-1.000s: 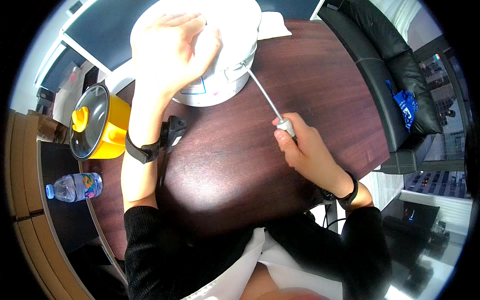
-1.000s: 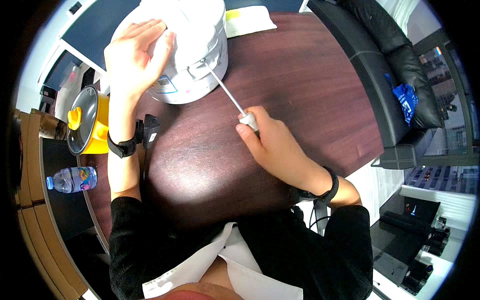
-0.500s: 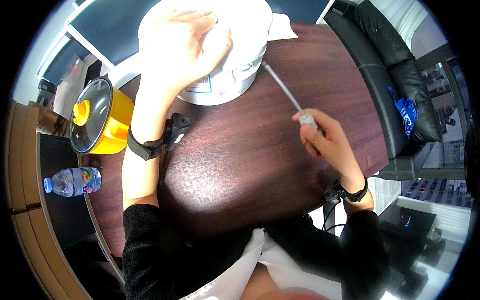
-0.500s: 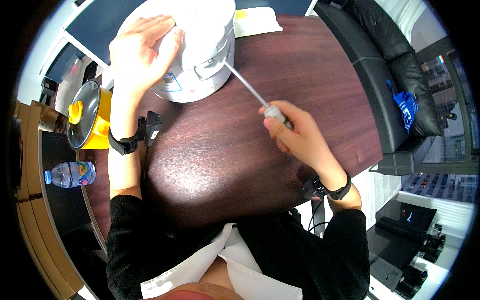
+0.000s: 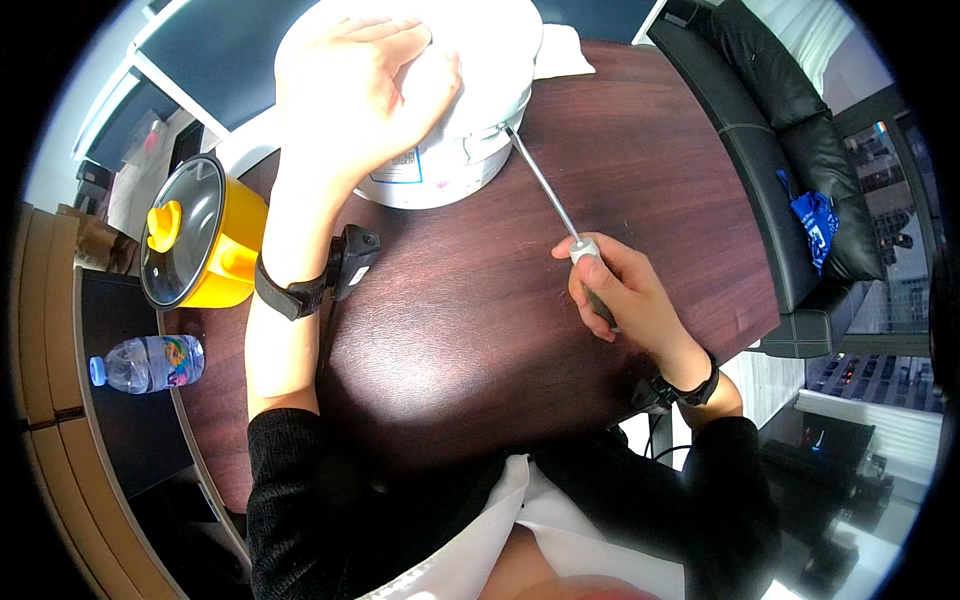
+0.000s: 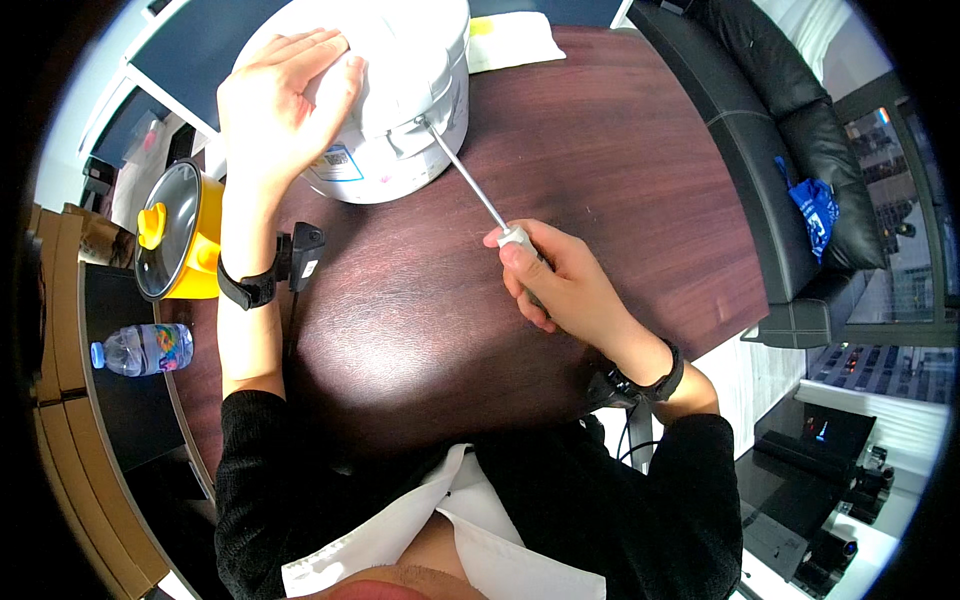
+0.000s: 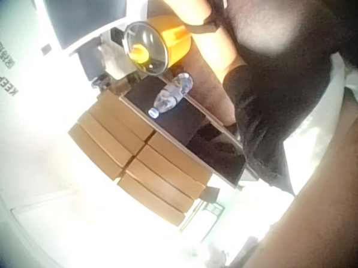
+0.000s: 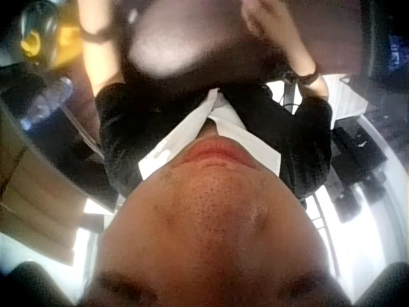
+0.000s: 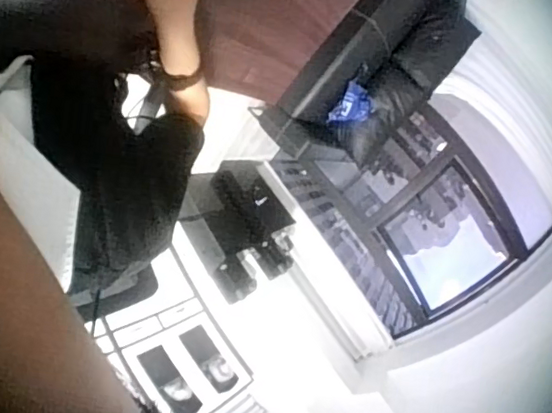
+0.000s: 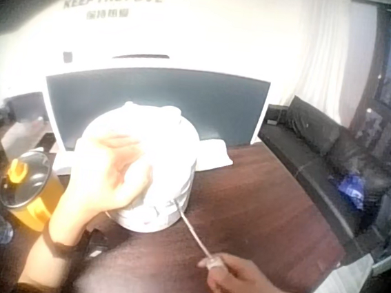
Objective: The person uses a screwdriver to remove screws from a white electric kettle, then detaches the lid and inner components. They wipe the interior of the kettle with a cloth and continue to unscrew parts of the lid.
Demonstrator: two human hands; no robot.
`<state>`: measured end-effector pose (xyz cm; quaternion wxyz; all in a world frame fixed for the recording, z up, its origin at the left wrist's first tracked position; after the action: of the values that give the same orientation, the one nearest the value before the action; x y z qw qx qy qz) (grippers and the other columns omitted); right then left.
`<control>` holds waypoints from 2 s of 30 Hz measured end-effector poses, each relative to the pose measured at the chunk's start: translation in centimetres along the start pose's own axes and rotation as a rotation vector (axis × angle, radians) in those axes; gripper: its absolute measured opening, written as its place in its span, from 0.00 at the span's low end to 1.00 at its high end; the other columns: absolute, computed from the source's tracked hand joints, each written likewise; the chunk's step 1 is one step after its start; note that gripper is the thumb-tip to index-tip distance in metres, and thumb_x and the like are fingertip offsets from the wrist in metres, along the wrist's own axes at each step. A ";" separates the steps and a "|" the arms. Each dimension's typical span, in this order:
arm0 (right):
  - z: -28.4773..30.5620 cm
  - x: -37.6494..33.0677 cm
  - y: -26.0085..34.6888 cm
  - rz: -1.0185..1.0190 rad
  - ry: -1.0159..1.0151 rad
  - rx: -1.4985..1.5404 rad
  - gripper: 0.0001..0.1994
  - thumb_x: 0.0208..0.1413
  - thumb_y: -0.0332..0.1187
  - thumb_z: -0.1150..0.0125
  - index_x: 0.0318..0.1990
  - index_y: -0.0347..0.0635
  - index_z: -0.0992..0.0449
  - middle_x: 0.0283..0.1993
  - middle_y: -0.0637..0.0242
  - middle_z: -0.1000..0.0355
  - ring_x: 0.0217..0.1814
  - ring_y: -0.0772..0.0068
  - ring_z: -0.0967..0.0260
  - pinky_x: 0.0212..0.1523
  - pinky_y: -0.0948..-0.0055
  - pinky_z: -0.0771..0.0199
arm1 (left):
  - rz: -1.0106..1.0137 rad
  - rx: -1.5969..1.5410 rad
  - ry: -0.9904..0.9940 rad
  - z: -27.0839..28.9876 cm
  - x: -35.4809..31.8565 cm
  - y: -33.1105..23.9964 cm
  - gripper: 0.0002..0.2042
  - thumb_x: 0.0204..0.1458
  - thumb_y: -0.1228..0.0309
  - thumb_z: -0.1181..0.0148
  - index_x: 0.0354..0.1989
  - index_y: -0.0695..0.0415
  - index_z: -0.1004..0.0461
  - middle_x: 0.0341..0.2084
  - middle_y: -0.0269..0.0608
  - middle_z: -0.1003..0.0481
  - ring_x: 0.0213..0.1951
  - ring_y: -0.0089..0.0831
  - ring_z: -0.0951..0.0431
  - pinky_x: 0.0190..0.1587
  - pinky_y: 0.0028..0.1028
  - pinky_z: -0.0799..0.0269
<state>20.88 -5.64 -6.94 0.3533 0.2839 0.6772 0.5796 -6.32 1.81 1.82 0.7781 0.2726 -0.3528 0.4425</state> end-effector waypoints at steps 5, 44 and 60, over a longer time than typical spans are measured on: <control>-0.3 0.0 0.1 0.006 -0.008 0.023 0.15 0.67 0.39 0.56 0.51 0.37 0.32 0.23 0.74 0.37 0.14 0.88 0.44 0.15 0.86 0.46 | -0.032 -0.005 -0.030 0.0 0.2 0.0 0.13 0.48 0.62 0.38 0.33 0.60 0.19 0.34 0.46 0.19 0.41 0.39 0.19 0.46 0.30 0.25; 1.2 -0.2 0.9 -0.061 0.027 -0.027 0.16 0.66 0.42 0.52 0.49 0.40 0.30 0.22 0.77 0.38 0.14 0.90 0.45 0.13 0.87 0.48 | 0.002 -0.011 -0.045 -0.2 0.1 -0.1 0.13 0.47 0.62 0.38 0.32 0.60 0.19 0.33 0.46 0.19 0.39 0.38 0.18 0.45 0.30 0.25; 0.3 0.1 0.0 -0.006 -0.020 0.012 0.17 0.66 0.43 0.52 0.50 0.37 0.31 0.22 0.75 0.38 0.14 0.90 0.46 0.13 0.87 0.49 | 0.017 -0.015 -0.025 0.0 0.0 -0.1 0.12 0.46 0.63 0.37 0.32 0.60 0.19 0.33 0.45 0.19 0.40 0.38 0.19 0.45 0.30 0.25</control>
<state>21.02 -5.36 -6.94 0.3600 0.2900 0.6778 0.5718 -6.20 1.78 1.78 0.7719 0.2693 -0.3682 0.4427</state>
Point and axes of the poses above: each hand's wrist, its own x-axis towards the middle knuckle, its own z-axis out of the back of the hand, y = z × x, the point moved 1 cm from there along x, towards the middle knuckle
